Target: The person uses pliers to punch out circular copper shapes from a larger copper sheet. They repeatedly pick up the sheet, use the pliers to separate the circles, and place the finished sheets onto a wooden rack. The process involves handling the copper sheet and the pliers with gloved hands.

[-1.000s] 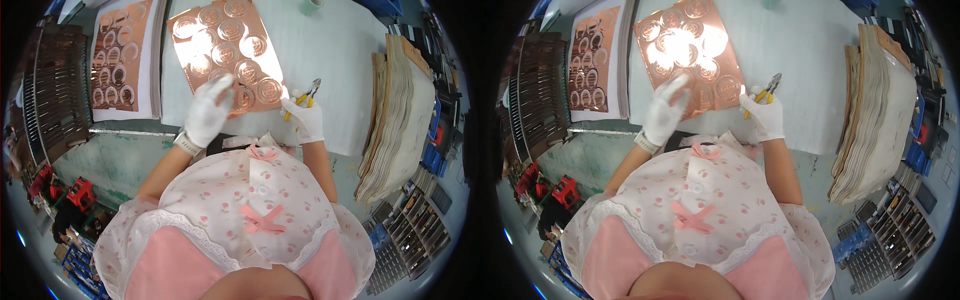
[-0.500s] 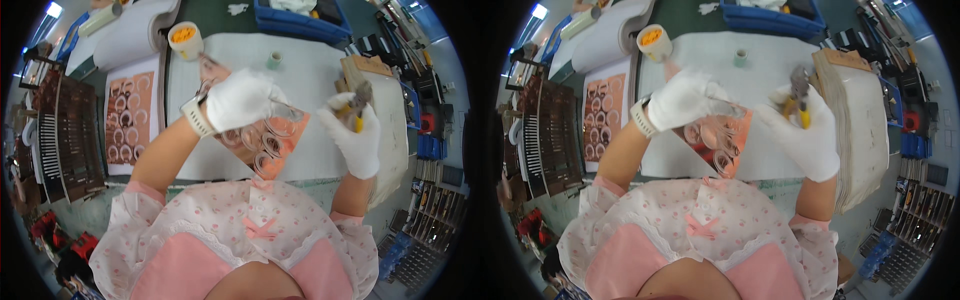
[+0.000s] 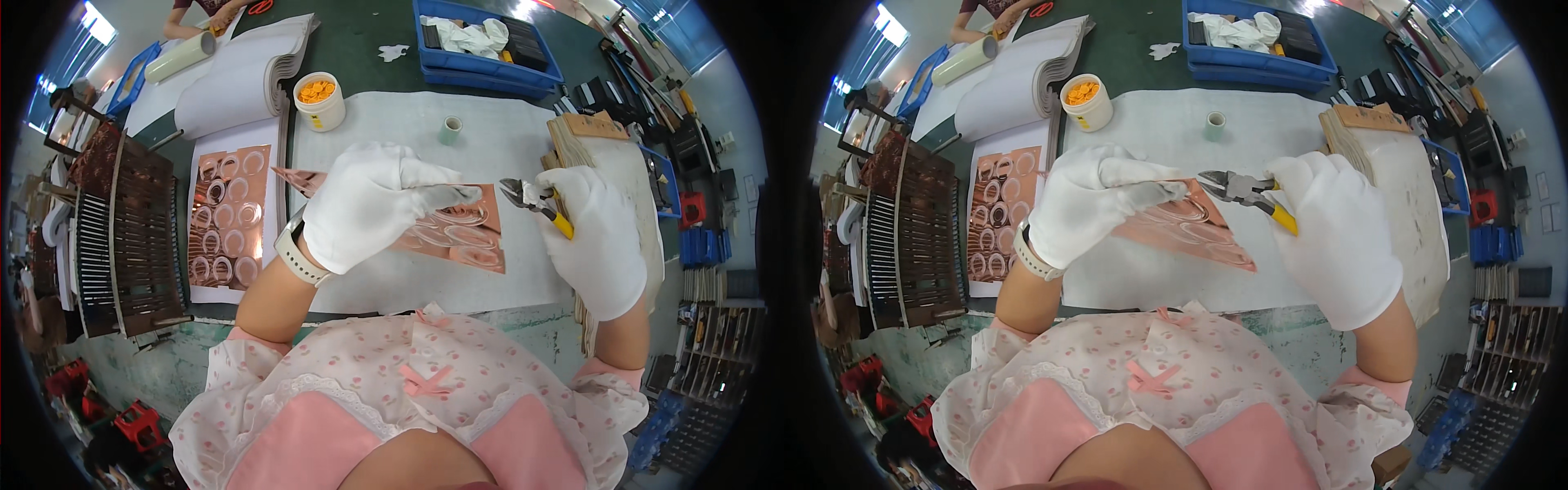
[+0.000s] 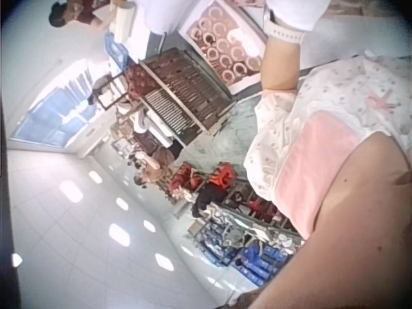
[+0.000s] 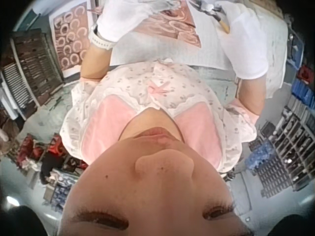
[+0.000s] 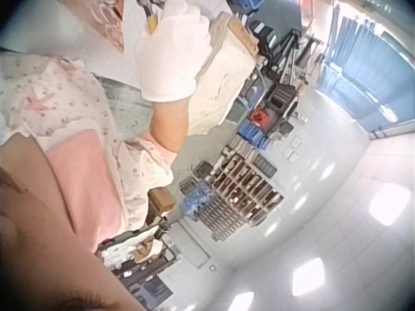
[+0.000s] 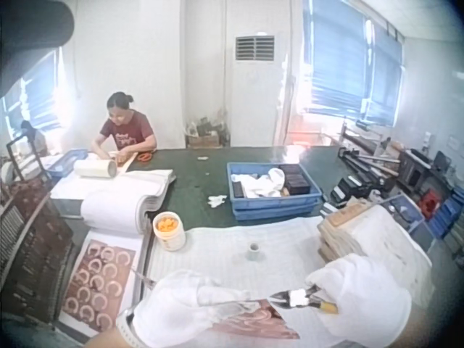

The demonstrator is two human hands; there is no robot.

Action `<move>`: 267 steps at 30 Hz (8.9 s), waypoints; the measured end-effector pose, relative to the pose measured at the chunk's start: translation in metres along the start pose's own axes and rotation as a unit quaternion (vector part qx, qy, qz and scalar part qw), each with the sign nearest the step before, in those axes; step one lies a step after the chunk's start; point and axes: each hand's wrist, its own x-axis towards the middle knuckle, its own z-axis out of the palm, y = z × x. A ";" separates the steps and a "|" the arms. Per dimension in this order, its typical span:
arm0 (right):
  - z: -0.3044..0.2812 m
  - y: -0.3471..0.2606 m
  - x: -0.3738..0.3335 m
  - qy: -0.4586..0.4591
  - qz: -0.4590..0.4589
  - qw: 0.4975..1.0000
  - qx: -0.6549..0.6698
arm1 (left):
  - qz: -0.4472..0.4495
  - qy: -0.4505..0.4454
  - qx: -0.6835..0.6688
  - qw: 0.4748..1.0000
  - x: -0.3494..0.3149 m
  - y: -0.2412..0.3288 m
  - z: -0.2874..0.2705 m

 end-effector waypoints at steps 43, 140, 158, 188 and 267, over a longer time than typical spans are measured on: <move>-0.021 0.033 0.006 -0.048 0.001 0.994 -0.101 | 0.045 0.012 0.053 0.998 0.011 -0.008 0.035; -0.040 0.015 0.012 -0.123 -0.111 0.958 -0.236 | 0.142 0.032 0.269 0.952 0.007 0.012 0.040; -0.047 -0.003 -0.004 -0.247 0.212 0.890 0.321 | 0.068 0.051 0.311 0.946 0.007 0.020 0.035; -0.013 -0.012 -0.007 -0.238 0.353 0.681 0.596 | 0.148 0.163 0.410 0.885 -0.007 0.020 0.037; 0.021 -0.086 -0.005 -0.268 0.124 0.608 0.737 | 0.045 0.307 -0.010 0.951 -0.026 0.011 0.044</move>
